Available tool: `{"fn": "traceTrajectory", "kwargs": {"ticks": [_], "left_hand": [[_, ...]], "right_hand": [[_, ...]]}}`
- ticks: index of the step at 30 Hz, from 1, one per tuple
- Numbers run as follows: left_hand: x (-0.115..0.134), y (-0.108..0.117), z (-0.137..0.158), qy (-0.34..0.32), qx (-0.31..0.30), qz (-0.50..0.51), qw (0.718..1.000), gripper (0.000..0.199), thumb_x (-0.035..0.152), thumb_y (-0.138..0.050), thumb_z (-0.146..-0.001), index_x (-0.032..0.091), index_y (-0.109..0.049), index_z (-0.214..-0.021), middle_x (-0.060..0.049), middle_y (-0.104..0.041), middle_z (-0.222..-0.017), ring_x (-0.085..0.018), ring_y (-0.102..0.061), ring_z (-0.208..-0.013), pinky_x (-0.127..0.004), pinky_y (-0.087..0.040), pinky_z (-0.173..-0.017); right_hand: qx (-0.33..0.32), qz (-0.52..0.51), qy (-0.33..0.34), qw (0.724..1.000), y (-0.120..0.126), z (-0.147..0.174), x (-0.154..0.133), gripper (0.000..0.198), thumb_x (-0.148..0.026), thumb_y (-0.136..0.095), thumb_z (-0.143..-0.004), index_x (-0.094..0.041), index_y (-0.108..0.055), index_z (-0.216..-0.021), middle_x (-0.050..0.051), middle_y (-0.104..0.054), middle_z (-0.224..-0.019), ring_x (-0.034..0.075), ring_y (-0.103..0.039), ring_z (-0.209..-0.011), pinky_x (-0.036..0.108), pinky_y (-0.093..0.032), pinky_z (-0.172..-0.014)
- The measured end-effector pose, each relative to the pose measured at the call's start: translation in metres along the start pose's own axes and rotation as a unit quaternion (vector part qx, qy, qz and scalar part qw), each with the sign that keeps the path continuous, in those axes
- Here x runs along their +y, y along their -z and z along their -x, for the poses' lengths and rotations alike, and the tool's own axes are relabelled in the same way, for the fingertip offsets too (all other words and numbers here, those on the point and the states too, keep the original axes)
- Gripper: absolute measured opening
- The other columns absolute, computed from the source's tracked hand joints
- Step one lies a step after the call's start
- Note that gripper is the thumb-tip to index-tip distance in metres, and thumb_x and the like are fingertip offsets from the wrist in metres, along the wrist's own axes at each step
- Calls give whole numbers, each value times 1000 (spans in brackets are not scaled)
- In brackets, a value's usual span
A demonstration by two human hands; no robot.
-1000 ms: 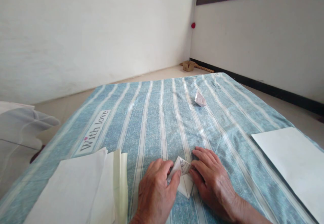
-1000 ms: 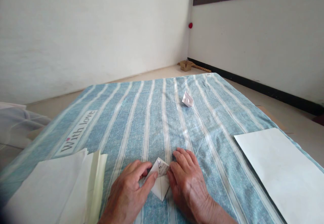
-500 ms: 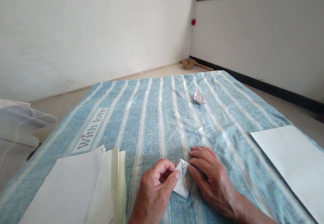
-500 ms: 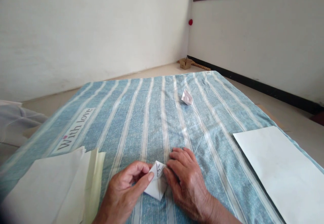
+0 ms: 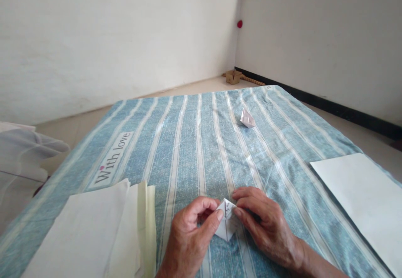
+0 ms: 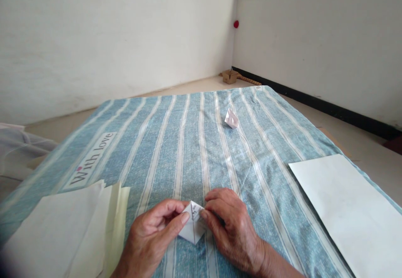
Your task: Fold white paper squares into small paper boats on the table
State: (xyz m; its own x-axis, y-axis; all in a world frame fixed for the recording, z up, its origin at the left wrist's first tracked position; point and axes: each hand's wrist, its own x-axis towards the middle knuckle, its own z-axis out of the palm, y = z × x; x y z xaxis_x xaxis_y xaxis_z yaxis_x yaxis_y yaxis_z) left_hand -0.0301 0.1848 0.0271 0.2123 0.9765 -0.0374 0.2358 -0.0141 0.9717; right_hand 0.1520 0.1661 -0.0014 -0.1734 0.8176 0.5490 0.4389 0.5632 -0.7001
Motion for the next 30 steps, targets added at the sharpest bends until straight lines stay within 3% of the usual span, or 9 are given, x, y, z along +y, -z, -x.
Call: {"fn": "traceTrajectory", "kwargs": {"ticks": [6,15,23,30], "left_hand": [[1,3,3,-58,16,-18,998,8,23,-63,-79,21,-68,-73,2,-71,-71,-11,-62,-59,-17,-50,-54],[6,4,4,-218,54,-95,970,12,12,-59,-82,21,-64,-77,0,-74,-84,-14,-71,-77,-22,-57,-72],[5,5,7,-252,66,-130,957,14,8,-59,-82,21,-62,-85,1,-74,-91,-13,-71,-83,-23,-57,-80],[7,6,4,-300,57,-160,939,21,10,-62,-81,22,-66,-98,0,-73,-86,-12,-70,-77,-22,-57,-73]], "right_hand": [[-6,-29,6,1000,1,-3,-3,11,-15,-52,-92,-19,-62,-93,4,-68,-81,19,-66,-86,34,-55,-79],[17,-11,36,999,1,-3,-4,17,-14,-53,-92,-21,-60,-106,5,-70,-89,18,-67,-88,32,-56,-78],[18,-17,48,999,1,-3,-4,18,-11,-52,-92,-20,-59,-106,5,-69,-87,18,-66,-88,34,-56,-79],[-5,-29,45,999,0,-1,-7,18,-10,-50,-91,-20,-59,-104,3,-66,-80,17,-65,-80,32,-55,-74]]}}
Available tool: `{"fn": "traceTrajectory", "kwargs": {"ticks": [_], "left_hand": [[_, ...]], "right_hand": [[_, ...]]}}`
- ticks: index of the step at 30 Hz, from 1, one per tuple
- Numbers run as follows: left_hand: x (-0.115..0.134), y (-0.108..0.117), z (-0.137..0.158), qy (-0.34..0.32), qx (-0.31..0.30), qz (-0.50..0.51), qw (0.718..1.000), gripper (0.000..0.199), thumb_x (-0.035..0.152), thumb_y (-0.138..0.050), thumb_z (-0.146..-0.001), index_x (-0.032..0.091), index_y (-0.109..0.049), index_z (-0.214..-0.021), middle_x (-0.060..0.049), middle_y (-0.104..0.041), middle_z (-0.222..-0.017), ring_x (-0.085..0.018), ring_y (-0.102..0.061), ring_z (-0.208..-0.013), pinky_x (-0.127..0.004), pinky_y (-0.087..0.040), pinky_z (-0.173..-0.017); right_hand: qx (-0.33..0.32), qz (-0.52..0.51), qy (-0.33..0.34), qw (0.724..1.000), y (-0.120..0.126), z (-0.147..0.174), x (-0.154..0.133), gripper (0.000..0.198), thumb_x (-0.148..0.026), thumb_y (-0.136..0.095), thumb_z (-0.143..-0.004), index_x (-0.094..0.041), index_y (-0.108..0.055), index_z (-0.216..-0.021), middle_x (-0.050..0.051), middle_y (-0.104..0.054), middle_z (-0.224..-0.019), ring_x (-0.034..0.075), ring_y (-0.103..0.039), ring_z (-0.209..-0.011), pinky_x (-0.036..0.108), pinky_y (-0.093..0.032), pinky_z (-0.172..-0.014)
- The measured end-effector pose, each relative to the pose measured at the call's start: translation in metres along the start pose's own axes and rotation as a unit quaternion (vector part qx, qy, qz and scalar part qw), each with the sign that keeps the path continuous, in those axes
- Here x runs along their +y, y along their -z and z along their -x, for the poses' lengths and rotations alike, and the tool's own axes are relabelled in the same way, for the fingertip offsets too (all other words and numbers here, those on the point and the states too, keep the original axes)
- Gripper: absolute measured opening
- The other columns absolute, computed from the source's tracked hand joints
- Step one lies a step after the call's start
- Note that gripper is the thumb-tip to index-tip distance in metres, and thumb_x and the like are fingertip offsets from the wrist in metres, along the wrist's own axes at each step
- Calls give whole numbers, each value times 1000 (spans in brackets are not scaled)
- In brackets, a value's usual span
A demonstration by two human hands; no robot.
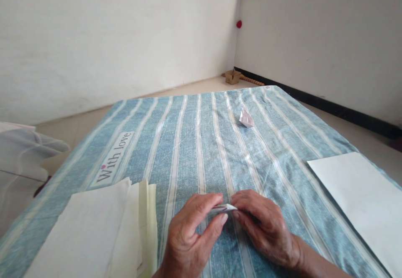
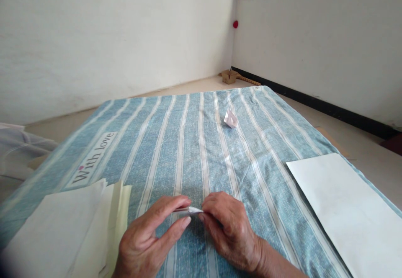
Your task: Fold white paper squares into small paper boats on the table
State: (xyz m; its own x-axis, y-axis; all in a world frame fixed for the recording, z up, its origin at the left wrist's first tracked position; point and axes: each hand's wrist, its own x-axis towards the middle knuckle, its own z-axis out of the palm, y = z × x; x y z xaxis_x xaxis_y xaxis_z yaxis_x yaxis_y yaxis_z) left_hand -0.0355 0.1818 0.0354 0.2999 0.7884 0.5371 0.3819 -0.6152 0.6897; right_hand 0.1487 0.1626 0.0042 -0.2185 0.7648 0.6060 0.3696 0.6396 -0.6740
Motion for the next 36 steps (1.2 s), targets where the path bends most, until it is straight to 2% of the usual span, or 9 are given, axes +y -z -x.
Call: {"fn": "traceTrajectory", "kwargs": {"ticks": [2,5,11,15,18,21,26,30,36], "left_hand": [[1,0,-1,25,-10,34,999,15,11,-62,-81,21,-69,-88,1,-73,-83,-12,-69,-75,-21,-56,-70],[0,1,1,151,-8,100,983,8,17,-65,-80,21,-71,-79,2,-73,-75,-12,-68,-67,-18,-54,-61],[-6,-3,7,360,22,252,898,11,30,-74,-73,20,-74,-79,2,-72,-67,-11,-63,-59,-17,-50,-53],[-7,-5,5,407,36,303,861,14,31,-77,-71,19,-73,-78,2,-70,-66,-9,-60,-57,-16,-48,-54],[-6,-3,3,382,17,288,878,12,31,-73,-75,20,-72,-80,1,-71,-70,-11,-63,-62,-18,-51,-59],[-5,1,2,301,-15,199,933,11,27,-66,-80,21,-72,-87,-1,-74,-84,-16,-68,-80,-25,-54,-75],[-10,-1,7,177,36,38,983,13,21,-63,-79,23,-70,-89,-3,-73,-102,-20,-67,-96,-32,-51,-91],[-10,-7,8,264,51,18,963,34,28,-65,-76,20,-65,-109,-2,-73,-84,-17,-68,-72,-29,-56,-71],[0,-6,4,433,25,197,879,56,45,-60,-81,15,-52,-127,-3,-73,-79,-20,-66,-67,-30,-55,-63]], "right_hand": [[-4,-17,-7,1000,0,0,-1,16,-12,-51,-91,-20,-59,-102,3,-66,-78,16,-64,-76,31,-54,-70],[-12,-47,-54,997,1,0,-3,10,-19,-57,-89,-18,-61,-98,3,-65,-77,15,-61,-68,27,-51,-62],[-42,-91,-151,983,1,3,-2,12,-28,-61,-87,-17,-66,-85,1,-62,-69,12,-54,-58,24,-43,-54],[-46,-127,-175,975,-1,3,-1,15,-27,-59,-88,-17,-67,-81,2,-64,-68,12,-55,-58,25,-42,-54],[-25,-130,-174,976,-1,1,-2,15,-24,-58,-89,-17,-65,-77,2,-64,-68,12,-56,-58,24,-43,-54],[11,-95,-124,988,1,-1,-3,11,-14,-54,-89,-17,-62,-82,2,-63,-70,13,-58,-61,25,-47,-57],[-6,113,92,989,9,-2,-7,22,-1,-49,-84,-10,-58,-102,13,-66,-96,24,-61,-97,39,-52,-84],[-42,248,141,957,7,2,-10,20,0,-47,-83,-6,-61,-96,17,-66,-97,29,-60,-100,45,-51,-85],[-33,307,154,939,-4,5,-12,26,-1,-39,-86,-5,-63,-93,18,-68,-96,30,-62,-99,54,-47,-91]]}}
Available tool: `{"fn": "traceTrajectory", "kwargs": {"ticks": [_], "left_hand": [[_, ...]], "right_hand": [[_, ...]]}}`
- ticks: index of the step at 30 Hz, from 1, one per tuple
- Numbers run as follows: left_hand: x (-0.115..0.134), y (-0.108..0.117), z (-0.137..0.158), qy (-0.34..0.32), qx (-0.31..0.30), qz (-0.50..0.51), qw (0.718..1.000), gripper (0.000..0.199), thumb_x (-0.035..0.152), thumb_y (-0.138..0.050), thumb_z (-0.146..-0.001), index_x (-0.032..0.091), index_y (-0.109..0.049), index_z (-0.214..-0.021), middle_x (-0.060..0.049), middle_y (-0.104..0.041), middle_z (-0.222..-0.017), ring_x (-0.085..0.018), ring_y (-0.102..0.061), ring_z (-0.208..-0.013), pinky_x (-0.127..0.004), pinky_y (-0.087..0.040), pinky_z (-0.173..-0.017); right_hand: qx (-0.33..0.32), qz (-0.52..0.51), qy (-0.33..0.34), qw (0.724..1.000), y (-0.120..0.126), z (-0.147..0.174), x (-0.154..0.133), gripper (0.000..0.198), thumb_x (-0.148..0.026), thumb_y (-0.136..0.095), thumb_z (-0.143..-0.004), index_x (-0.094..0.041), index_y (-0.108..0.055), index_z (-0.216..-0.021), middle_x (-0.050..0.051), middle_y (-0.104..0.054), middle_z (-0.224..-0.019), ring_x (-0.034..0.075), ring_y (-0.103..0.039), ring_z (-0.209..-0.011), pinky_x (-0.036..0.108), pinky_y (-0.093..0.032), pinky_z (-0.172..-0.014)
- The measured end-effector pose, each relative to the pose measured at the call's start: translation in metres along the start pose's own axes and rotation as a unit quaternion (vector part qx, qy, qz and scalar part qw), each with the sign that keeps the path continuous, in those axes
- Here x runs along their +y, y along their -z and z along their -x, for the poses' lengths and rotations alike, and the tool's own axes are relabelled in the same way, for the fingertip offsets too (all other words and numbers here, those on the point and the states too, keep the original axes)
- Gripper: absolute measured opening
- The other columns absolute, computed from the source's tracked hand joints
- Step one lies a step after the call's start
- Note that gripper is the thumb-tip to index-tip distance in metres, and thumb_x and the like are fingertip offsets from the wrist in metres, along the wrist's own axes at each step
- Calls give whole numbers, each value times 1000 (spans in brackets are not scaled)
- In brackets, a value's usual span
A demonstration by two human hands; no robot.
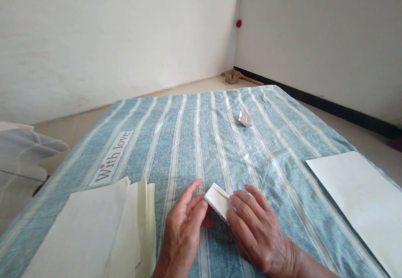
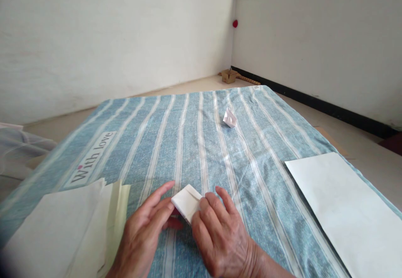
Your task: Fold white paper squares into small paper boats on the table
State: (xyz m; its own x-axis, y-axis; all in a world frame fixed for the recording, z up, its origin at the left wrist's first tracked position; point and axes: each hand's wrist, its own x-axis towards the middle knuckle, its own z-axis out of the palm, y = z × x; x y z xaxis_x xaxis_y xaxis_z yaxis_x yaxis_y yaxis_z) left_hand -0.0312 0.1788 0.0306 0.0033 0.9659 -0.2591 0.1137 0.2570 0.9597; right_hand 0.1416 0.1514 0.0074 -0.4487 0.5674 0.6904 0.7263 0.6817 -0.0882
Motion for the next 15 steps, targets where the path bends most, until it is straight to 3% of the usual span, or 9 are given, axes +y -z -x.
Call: {"fn": "traceTrajectory", "kwargs": {"ticks": [4,9,12,15], "left_hand": [[2,-1,1,32,-35,58,997,64,49,-62,-80,15,-47,-132,-6,-73,-87,-21,-67,-74,-30,-54,-65],[8,0,-6,80,-24,66,994,61,35,-67,-75,14,-48,-129,-4,-73,-81,-17,-65,-66,-27,-50,-63],[14,5,-12,105,-21,73,992,59,31,-65,-74,13,-47,-128,-3,-72,-79,-17,-64,-64,-26,-49,-61],[15,10,-15,97,-56,43,993,60,31,-64,-75,14,-46,-130,-4,-72,-82,-16,-63,-61,-25,-47,-56]], "right_hand": [[1,-3,0,1000,-2,-3,-4,28,-3,-36,-89,-7,-64,-90,16,-68,-96,30,-61,-103,55,-43,-97],[-25,-48,26,998,-2,-2,2,23,-8,-46,-91,-8,-61,-108,15,-66,-109,30,-56,-115,53,-42,-101],[-30,-68,-6,997,-3,1,12,32,-15,-54,-89,-8,-54,-121,18,-59,-121,33,-50,-122,53,-47,-96],[-46,-79,-41,995,-5,5,19,37,-10,-50,-88,-9,-51,-125,20,-54,-127,34,-45,-127,51,-50,-93]]}}
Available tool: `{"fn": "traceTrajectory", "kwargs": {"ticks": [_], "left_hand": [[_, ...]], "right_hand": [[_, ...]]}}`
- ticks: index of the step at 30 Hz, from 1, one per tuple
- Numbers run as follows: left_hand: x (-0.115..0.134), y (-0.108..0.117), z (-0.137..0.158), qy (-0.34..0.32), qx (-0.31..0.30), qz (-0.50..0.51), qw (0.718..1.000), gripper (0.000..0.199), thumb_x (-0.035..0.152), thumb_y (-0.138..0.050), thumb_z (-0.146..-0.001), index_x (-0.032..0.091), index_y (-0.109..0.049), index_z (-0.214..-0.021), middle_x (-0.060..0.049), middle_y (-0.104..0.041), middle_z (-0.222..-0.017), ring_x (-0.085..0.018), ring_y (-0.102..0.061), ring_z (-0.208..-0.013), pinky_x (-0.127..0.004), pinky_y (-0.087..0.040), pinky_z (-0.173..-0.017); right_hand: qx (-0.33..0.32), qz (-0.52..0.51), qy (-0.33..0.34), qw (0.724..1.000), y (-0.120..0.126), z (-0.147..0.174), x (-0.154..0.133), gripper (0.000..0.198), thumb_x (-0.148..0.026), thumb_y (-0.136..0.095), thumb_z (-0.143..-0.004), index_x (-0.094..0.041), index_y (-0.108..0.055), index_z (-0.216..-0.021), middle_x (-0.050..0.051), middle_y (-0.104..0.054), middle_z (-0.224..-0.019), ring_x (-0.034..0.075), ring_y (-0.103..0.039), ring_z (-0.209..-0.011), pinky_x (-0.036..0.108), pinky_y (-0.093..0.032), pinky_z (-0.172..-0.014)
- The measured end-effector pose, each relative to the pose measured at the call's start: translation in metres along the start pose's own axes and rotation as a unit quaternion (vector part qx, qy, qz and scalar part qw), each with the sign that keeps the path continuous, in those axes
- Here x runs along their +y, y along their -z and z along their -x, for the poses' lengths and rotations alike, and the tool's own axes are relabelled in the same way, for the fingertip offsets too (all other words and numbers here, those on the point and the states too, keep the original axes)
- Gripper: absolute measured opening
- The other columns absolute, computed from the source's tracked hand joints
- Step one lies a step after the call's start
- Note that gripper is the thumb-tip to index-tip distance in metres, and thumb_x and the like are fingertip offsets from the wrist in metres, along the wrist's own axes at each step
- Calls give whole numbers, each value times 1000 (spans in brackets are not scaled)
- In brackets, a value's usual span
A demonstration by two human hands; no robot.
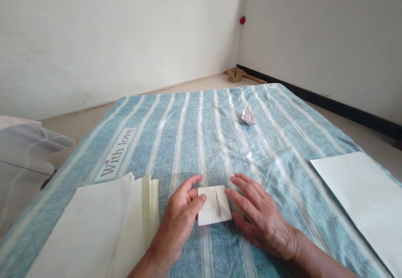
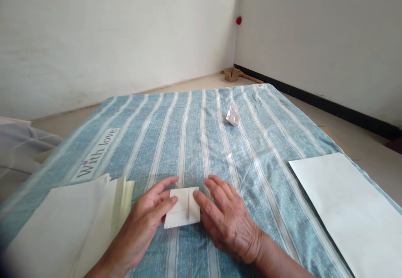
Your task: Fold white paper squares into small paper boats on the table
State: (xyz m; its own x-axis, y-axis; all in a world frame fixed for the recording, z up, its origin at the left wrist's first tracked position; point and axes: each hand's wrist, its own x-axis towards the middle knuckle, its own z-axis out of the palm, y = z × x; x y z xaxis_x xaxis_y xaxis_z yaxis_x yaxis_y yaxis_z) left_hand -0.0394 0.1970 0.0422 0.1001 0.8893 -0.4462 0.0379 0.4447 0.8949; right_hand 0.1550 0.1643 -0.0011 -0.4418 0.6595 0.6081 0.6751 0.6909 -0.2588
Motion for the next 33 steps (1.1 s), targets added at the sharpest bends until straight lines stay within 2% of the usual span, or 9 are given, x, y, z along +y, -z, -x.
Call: {"fn": "traceTrajectory", "kwargs": {"ticks": [5,9,11,15,19,21,24,28,33], "left_hand": [[-9,3,-2,-59,-100,-76,990,52,33,-59,-81,17,-47,-129,-8,-70,-99,-19,-67,-76,-29,-50,-64],[-22,5,-5,-171,-99,-207,958,44,29,-49,-88,21,-45,-131,-3,-69,-92,-17,-67,-76,-31,-53,-71],[-28,6,-6,-248,-71,-286,923,44,23,-46,-89,21,-43,-134,-3,-69,-93,-16,-66,-78,-33,-53,-77],[-34,5,-8,-399,5,-399,826,48,13,-46,-88,20,-41,-135,-9,-66,-113,-20,-65,-97,-35,-54,-85],[-31,3,-5,-476,51,-468,743,34,9,-48,-87,15,-53,-120,-13,-63,-111,-25,-60,-106,-40,-52,-89],[-26,3,0,-462,31,-506,728,20,8,-45,-88,15,-61,-97,-9,-64,-93,-23,-62,-90,-37,-53,-76],[-16,5,8,-387,-70,-549,738,26,7,-38,-88,18,-56,-73,-2,-55,-72,-16,-56,-67,-29,-48,-60],[-2,10,18,-267,-158,-555,772,16,6,-46,-82,19,-55,-81,-1,-56,-83,-16,-56,-76,-29,-48,-70],[3,6,20,-211,-158,-581,770,8,15,-60,-78,19,-54,-78,-2,-56,-89,-19,-56,-84,-32,-48,-73]], "right_hand": [[-13,-29,26,999,-2,2,0,26,-6,-45,-89,-14,-58,-110,18,-54,-126,32,-47,-125,49,-52,-90],[-14,-35,32,999,-1,1,-1,22,-8,-42,-91,-15,-61,-101,16,-58,-121,30,-51,-121,46,-53,-87],[-24,-30,37,999,-1,0,-1,22,-9,-42,-92,-15,-62,-100,16,-60,-118,29,-52,-120,47,-53,-86],[-41,-22,42,998,-1,-2,-2,20,-9,-46,-91,-12,-64,-97,17,-63,-112,30,-55,-116,47,-53,-87],[-42,-37,34,998,-1,-4,-4,19,-8,-46,-90,-10,-65,-93,17,-64,-106,29,-57,-113,45,-54,-86],[-43,-50,23,998,-1,-6,-4,20,-8,-45,-90,-12,-65,-91,16,-64,-107,28,-56,-112,44,-54,-86],[-54,-59,4,997,1,-7,-2,19,-10,-46,-90,-14,-65,-90,14,-63,-109,27,-56,-111,44,-54,-85],[-70,-65,-8,995,1,-7,0,16,-12,-49,-89,-15,-65,-88,14,-61,-112,28,-54,-112,47,-51,-87],[-68,-90,-25,993,0,-7,2,15,-18,-51,-91,-17,-66,-89,12,-60,-113,28,-53,-113,50,-48,-90]]}}
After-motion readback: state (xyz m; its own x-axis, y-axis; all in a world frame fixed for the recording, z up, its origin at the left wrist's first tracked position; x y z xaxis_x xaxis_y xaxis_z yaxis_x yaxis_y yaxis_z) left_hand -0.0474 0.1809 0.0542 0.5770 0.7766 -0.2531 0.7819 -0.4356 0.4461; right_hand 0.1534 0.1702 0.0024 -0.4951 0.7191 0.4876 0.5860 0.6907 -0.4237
